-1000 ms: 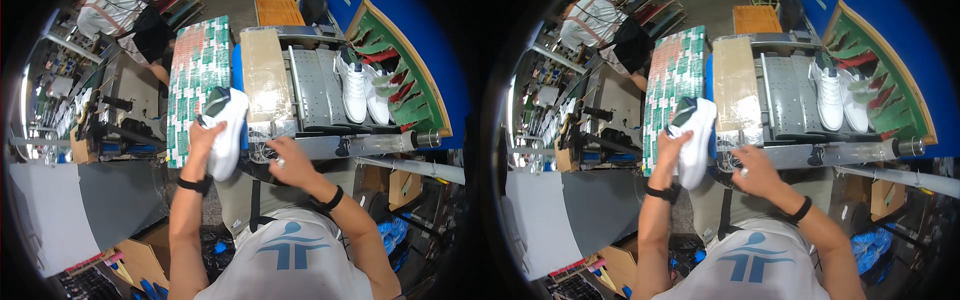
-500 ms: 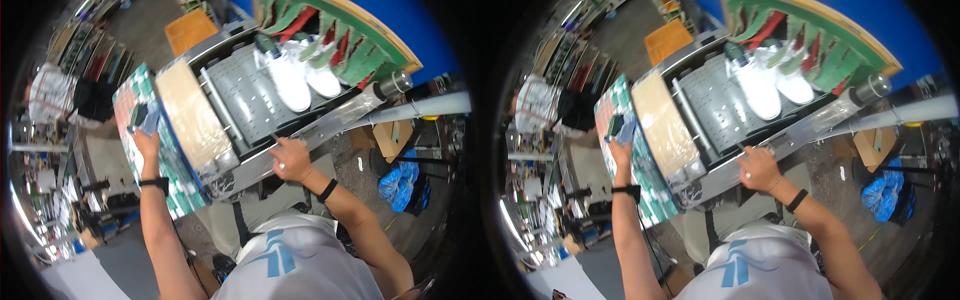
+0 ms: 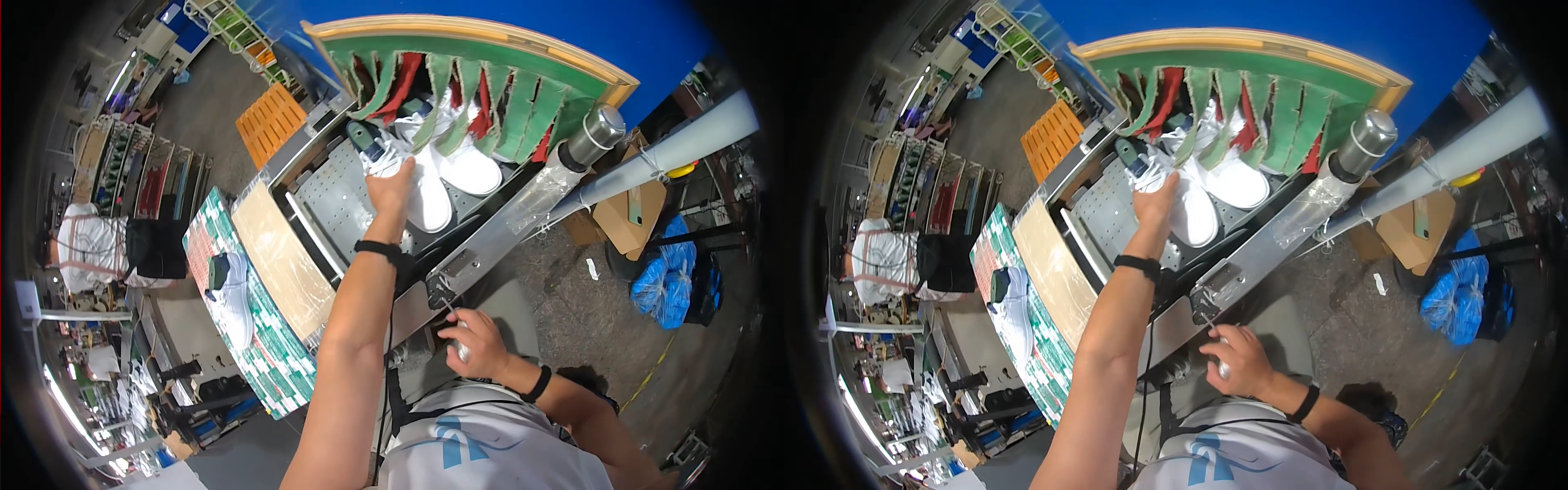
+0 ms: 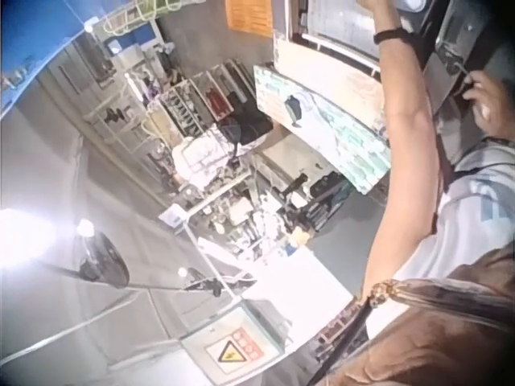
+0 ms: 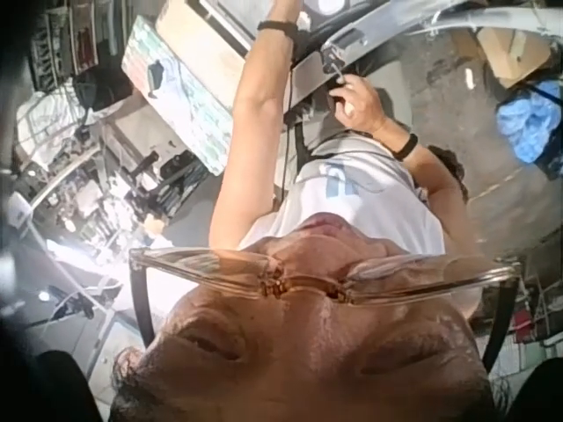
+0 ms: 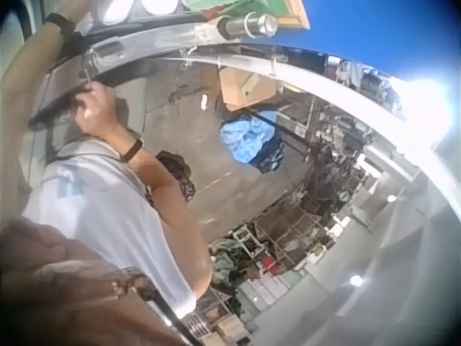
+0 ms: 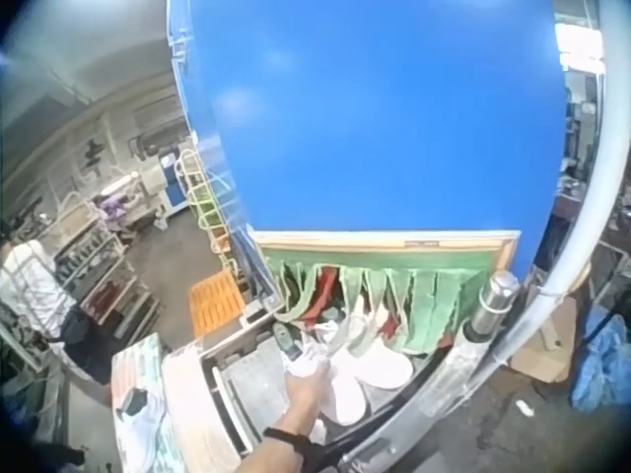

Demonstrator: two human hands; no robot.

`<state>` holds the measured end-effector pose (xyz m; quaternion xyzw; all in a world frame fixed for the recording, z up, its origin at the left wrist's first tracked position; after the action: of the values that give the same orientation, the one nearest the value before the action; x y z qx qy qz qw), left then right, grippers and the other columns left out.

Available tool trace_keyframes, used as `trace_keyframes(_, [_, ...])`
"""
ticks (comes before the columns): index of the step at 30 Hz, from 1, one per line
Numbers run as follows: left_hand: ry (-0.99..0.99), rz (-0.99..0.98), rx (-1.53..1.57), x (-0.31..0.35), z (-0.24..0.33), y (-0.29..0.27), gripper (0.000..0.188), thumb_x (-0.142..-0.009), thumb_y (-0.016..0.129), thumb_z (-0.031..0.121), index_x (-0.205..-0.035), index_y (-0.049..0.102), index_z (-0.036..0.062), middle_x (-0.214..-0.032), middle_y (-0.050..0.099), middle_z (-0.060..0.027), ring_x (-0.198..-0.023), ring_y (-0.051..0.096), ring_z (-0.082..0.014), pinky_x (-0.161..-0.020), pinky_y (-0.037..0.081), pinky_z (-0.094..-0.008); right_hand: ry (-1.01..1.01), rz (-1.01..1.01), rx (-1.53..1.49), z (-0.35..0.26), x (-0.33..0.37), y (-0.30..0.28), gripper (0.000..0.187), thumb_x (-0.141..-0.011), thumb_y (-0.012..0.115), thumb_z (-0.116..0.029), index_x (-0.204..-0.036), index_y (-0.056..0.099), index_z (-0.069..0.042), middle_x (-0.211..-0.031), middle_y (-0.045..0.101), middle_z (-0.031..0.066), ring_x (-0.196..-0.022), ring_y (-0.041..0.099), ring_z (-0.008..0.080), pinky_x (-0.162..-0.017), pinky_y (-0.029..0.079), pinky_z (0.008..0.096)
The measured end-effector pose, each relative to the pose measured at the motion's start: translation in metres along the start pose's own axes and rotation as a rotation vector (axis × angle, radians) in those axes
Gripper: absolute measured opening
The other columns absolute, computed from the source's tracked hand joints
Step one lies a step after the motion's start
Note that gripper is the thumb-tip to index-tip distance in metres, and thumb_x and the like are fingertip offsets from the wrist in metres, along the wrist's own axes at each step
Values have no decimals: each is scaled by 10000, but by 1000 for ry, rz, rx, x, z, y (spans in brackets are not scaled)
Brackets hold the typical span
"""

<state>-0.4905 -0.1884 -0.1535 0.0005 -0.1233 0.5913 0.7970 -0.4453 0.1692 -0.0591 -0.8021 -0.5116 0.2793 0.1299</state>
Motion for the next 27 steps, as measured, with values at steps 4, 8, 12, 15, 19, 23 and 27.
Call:
trace_keyframes(4, [-30,-123,326,-12,2,-43,379,-919,854,106,-1259,702,37,-1148,778,-77,-998,761,-204,-860,621,-347,73,-66,-28,1,28,3,315,-754,800,-137,-1068,772,-117,-1234,653,127,-1087,675,343,-959,552,455])
trace_keyframes(8, [-352,-243,618,43,20,-108,471,-1036,701,246,-1452,586,56,-1268,741,-140,-1107,757,-315,-941,652,-445,89,-97,-67,1,33,7,308,-757,803,-135,-1063,773,-115,-1241,651,125,-1095,675,351,-961,555,456])
trace_keyframes(12, [-409,-128,698,124,7,-221,553,-1022,695,192,-1533,522,69,-1299,719,-134,-1148,738,-297,-984,626,-419,74,-155,-136,-6,13,27,299,-752,779,-90,-1050,776,-84,-1221,656,166,-1107,677,382,-946,566,461])
trace_keyframes(15, [-50,47,194,187,45,-293,721,-966,747,129,-1606,429,33,-1385,667,-136,-1205,706,-292,-1021,594,-384,-32,-161,-185,-33,-11,49,296,-782,788,-126,-1076,769,-102,-1206,654,143,-1100,671,362,-943,553,471])
trace_keyframes(19, [86,301,-244,259,26,-369,1131,-810,888,113,-1712,219,-24,-1517,544,-193,-1313,603,-274,-1095,522,-364,-137,-227,-208,-78,-35,84,293,-808,775,-131,-1098,762,-92,-1197,655,151,-1108,671,364,-942,552,473])
trace_keyframes(23, [12,378,-221,306,4,-374,1341,-770,931,147,-1733,16,-38,-1480,593,-228,-1294,641,-290,-1081,523,-361,-120,-333,-242,-88,-27,124,299,-840,769,-138,-1131,757,-74,-1182,654,163,-1105,673,368,-946,552,468])
trace_keyframes(27, [-17,381,-302,319,4,-361,1322,-798,919,128,-1740,3,-23,-1441,615,-218,-1254,655,-272,-1058,537,-360,-104,-370,-211,-93,-18,141,318,-855,768,-143,-1163,758,-69,-1174,658,163,-1075,680,366,-937,559,452])
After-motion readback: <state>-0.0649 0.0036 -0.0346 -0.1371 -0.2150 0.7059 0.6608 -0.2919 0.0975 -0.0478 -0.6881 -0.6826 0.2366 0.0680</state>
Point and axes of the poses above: each hand's wrist, its own x-axis away from the middle knuckle, its own y-axis out of the palm, z = x × y, the point moved 10 cm from there along -x, towards the middle knuckle
